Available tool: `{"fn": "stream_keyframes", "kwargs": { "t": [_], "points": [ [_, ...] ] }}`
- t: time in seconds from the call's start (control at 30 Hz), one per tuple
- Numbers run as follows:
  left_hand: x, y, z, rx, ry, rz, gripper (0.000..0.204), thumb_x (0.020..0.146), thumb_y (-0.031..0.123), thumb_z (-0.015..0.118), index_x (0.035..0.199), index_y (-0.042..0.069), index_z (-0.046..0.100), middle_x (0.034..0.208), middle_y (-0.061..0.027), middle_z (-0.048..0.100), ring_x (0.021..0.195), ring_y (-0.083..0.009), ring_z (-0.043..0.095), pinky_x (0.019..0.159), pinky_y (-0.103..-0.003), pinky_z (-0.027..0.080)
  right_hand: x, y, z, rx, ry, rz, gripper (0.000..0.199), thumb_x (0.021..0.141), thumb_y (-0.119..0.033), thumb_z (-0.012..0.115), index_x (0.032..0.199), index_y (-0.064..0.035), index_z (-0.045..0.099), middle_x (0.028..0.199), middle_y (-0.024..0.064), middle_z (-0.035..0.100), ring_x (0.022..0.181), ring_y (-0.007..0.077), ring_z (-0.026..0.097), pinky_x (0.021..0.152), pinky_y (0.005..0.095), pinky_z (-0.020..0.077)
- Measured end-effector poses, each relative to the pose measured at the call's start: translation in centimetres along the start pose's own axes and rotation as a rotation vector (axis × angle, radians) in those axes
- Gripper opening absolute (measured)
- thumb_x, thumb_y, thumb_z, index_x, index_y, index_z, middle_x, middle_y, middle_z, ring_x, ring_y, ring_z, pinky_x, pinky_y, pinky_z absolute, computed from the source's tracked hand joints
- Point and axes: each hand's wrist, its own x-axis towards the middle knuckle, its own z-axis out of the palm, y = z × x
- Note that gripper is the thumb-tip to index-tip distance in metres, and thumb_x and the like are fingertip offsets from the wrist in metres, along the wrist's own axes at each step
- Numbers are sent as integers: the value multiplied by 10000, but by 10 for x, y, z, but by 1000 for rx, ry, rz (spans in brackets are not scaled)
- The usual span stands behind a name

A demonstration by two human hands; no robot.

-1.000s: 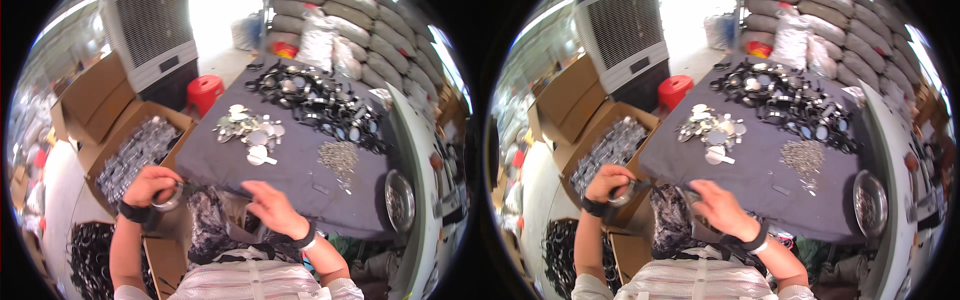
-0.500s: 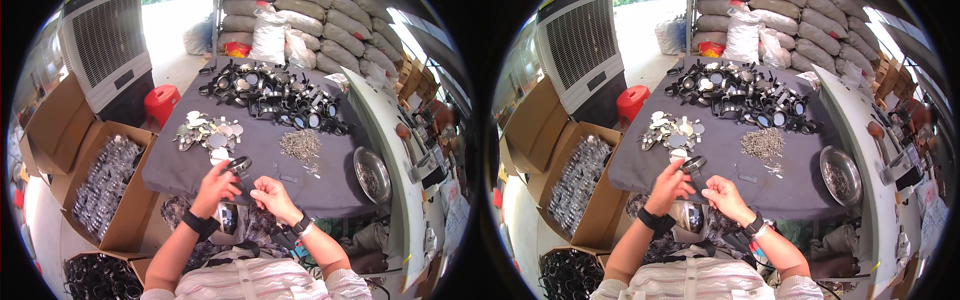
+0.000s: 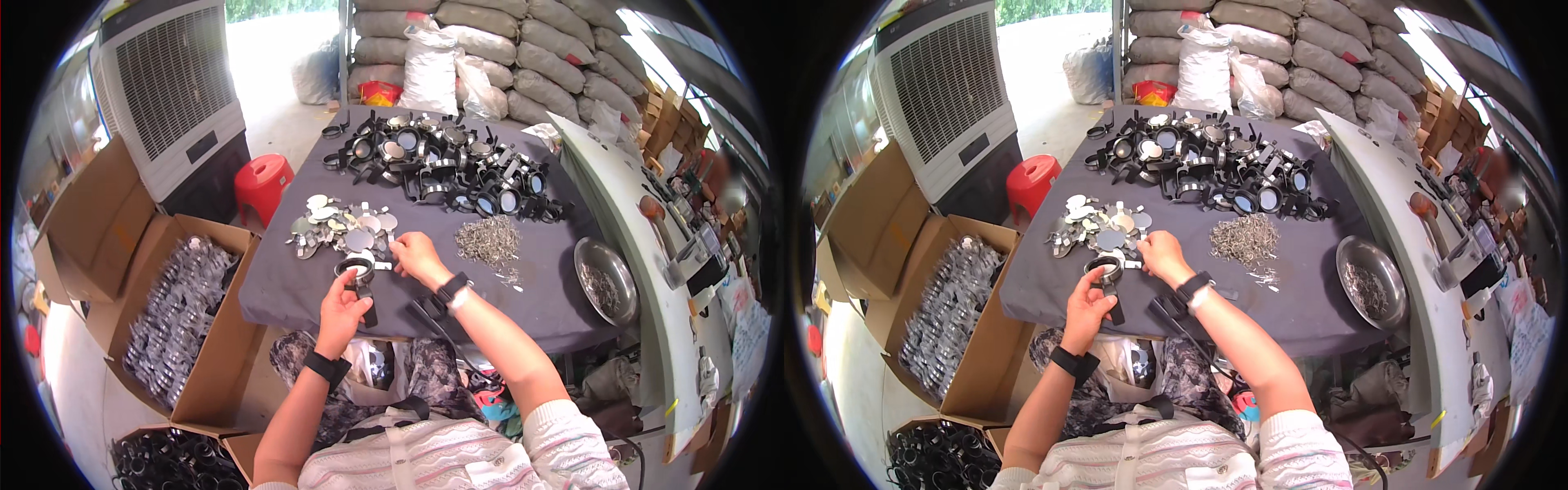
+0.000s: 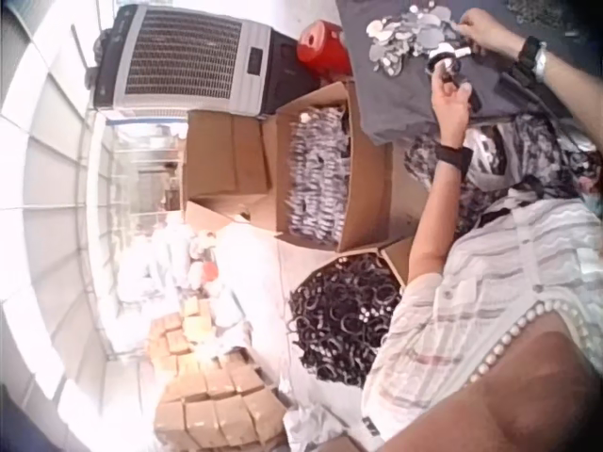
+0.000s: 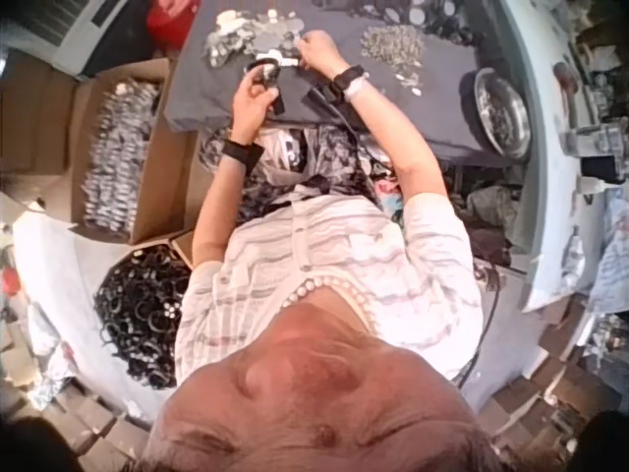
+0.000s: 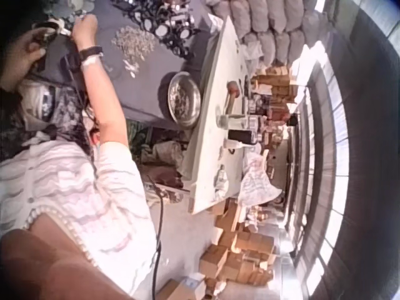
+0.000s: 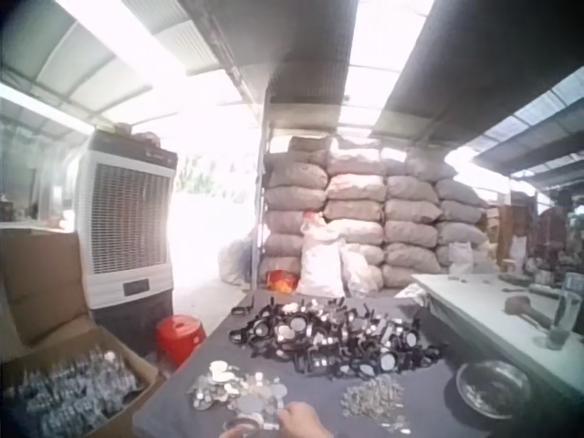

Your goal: Assembling small metal and plastic mirror components into a frame and securing them.

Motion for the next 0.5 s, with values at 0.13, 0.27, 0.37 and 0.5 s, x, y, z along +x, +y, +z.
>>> {"fn": "stream_keyframes", "kwargs": {
  "t": [0.13, 0.27, 0.37, 0.5],
  "points": [
    [-1, -2, 1, -19, 17, 11, 595, 818, -9, 612, 1366, 30, 382, 955, -52, 599, 713, -50, 551, 566, -190, 463, 25, 4, 15, 127, -101, 179, 184, 867, -117, 579, 841, 61, 614, 682, 81, 618, 504, 141, 582, 406, 273, 456],
    [-2, -3, -3, -41, 27, 16, 583, 830, 1, 607, 1366, 27, 382, 972, -57, 604, 721, -49, 553, 567, -191, 462, 31, 3, 19, 340, -46, 226, 111, 846, -65, 575, 766, 10, 596, 665, 68, 611, 505, 123, 564, 414, 242, 435],
    [-2, -7, -5, -49, 25, 28, 579, 840, 15, 607, 1371, 21, 374, 980, -58, 606, 728, -46, 552, 566, -189, 457, 28, -7, 8, 416, 85, 196, 81, 824, -51, 575, 774, 10, 595, 648, 60, 605, 516, 123, 570, 422, 242, 432],
    [1, -7, 4, -48, -17, 50, 607, 837, 10, 617, 1383, 13, 352, 975, -55, 609, 728, -44, 551, 555, -187, 441, 8, -13, -26, 42, 277, -69, 77, 803, -64, 572, 814, 9, 594, 635, 51, 595, 507, 113, 566, 425, 265, 444]
  ]
}}
